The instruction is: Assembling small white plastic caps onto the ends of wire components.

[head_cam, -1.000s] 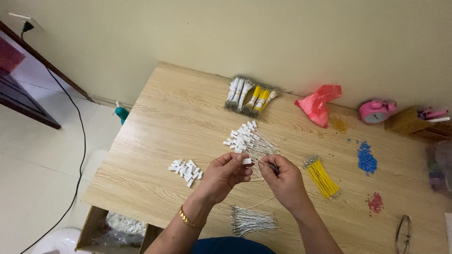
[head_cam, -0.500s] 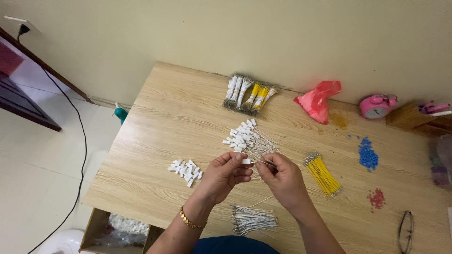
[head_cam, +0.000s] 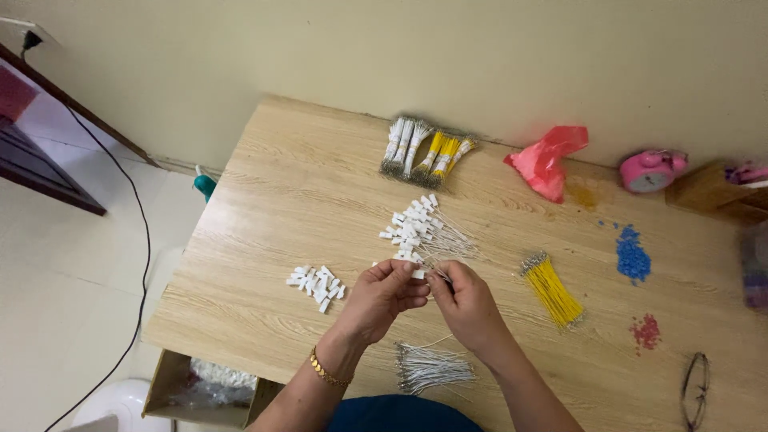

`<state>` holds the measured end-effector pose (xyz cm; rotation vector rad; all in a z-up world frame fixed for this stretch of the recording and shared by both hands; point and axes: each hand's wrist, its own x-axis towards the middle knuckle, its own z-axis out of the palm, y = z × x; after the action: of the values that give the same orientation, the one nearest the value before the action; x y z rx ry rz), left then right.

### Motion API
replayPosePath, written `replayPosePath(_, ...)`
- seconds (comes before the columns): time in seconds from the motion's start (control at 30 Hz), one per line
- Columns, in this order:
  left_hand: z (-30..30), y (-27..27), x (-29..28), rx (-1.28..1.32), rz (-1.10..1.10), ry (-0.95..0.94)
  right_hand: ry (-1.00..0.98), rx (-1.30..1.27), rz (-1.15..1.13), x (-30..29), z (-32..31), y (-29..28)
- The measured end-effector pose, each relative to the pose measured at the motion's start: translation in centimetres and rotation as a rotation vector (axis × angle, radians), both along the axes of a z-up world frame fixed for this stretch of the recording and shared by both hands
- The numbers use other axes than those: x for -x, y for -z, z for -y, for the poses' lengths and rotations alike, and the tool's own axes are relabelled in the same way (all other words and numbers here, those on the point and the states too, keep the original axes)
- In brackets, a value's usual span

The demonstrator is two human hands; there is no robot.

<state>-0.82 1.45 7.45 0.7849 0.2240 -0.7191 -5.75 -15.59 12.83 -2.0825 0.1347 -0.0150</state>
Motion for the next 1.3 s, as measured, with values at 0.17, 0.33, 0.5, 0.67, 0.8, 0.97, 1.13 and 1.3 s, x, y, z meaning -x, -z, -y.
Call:
replayPosePath(0.17, 0.0, 4.6, 0.6, -0.055, -0.062, -0.031, -0.014, 0.018, -0.096, -0.2, 0.0, 4.3)
replayPosePath(0.33, -2.2, 8.2, 0.5, -0.369, 0.03, 0.005, -0.052, 0.009, -0.235, -0.8, -0.3, 11.5)
replayPosePath(0.5, -7.5, 10.6, 0.8, -1.608, 0.746, 0.183, -0.091, 0.183, -0.129, -1.3, 1.2, 18.7)
replayPosePath(0.67, -8.8, 10.7, 0.4, -1.858, 0.948, 0.174, -0.106, 0.213, 0.087, -2.2, 2.1, 17.1)
replayPosePath(0.8, -8.5, 11.8, 0.4, -1.845, 0.97, 0.11, 0.007, 0.078, -0.202, -2.5, 1.2, 8.3)
replayPosePath(0.97, -5.5, 7.6, -0.6, -1.459, 0.881, 0.007, 0.077, -0.247, -0.282, -1.8, 2.1, 7.6)
replayPosePath(1.13, -1.4, 1.1, -0.6, -0.724, 0.463, 0.053, -0.003, -0.345, -0.063, -1.2, 2.4, 6.4)
replayPosePath(1.3, 0.5, -1.4, -0.2, -0.375, 0.561, 0.008, 0.054, -0.317, -0.031, -0.7, 2.3, 3.2)
